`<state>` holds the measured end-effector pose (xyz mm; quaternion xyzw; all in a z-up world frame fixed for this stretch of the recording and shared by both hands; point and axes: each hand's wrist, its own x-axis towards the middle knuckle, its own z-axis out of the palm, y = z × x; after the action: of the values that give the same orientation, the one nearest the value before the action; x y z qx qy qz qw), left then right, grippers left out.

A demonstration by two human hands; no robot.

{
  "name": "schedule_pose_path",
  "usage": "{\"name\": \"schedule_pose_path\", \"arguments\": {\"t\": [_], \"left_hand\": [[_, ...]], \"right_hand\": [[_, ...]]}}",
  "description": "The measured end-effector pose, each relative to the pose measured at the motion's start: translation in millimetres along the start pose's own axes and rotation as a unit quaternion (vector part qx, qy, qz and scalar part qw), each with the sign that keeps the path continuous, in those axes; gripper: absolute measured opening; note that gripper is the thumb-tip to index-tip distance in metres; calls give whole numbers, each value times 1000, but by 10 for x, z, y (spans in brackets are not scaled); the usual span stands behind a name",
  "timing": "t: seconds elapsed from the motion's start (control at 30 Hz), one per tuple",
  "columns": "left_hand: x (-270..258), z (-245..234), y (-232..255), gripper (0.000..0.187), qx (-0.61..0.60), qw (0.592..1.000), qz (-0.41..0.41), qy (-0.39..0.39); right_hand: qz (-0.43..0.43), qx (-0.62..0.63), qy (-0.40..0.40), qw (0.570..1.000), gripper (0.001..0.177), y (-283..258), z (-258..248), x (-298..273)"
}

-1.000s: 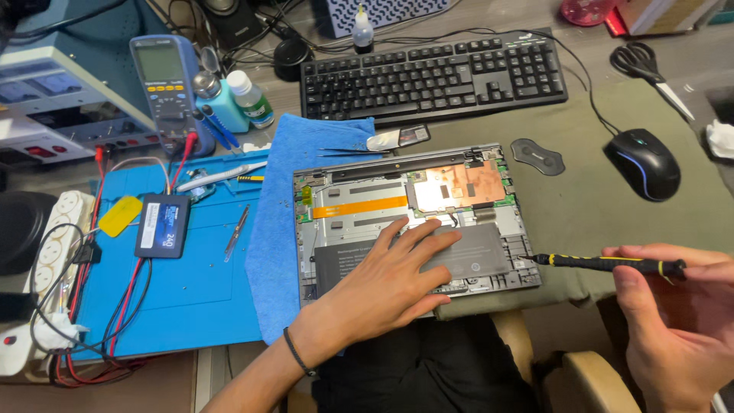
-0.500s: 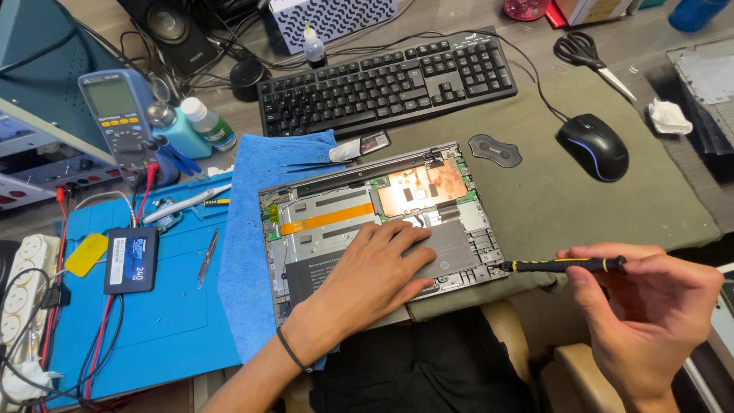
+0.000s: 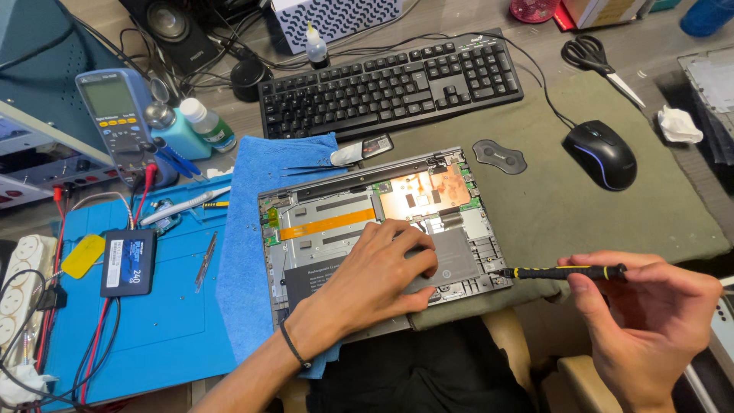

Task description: The person removes a 240 GB SSD from a disassembled laptop using a screwdriver, then unscrews and detaches the battery connector. The person continues to unscrew the battery and other internal components while the laptop remains open on a blue mat.

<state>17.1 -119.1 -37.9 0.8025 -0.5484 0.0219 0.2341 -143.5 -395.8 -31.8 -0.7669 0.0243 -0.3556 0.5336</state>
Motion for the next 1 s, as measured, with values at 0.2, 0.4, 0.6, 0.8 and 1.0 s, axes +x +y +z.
{"name": "schedule_pose_path", "arguments": {"t": [0.2,0.4,0.6,0.8,1.0], "left_hand": [[-3,6,-7,27,-18,1000,5,15],[-13,21,-7,31,-36,999,-4,23],[19,-113,95,41,55,998,-13,-19],[-100,-190,115,38,71,997,-15,-17],[-316,-454,138,49,148,987,-46,-49]], "right_hand": [[3,-2,3,1000,52,44,2,9],[5,-9,1,1000,53,59,8,29],[28,-26,-19,999,52,-5,81,146],[-81,-26,-57,995,52,172,242,261],[-80,-19,-78,994,52,259,303,302]]}}
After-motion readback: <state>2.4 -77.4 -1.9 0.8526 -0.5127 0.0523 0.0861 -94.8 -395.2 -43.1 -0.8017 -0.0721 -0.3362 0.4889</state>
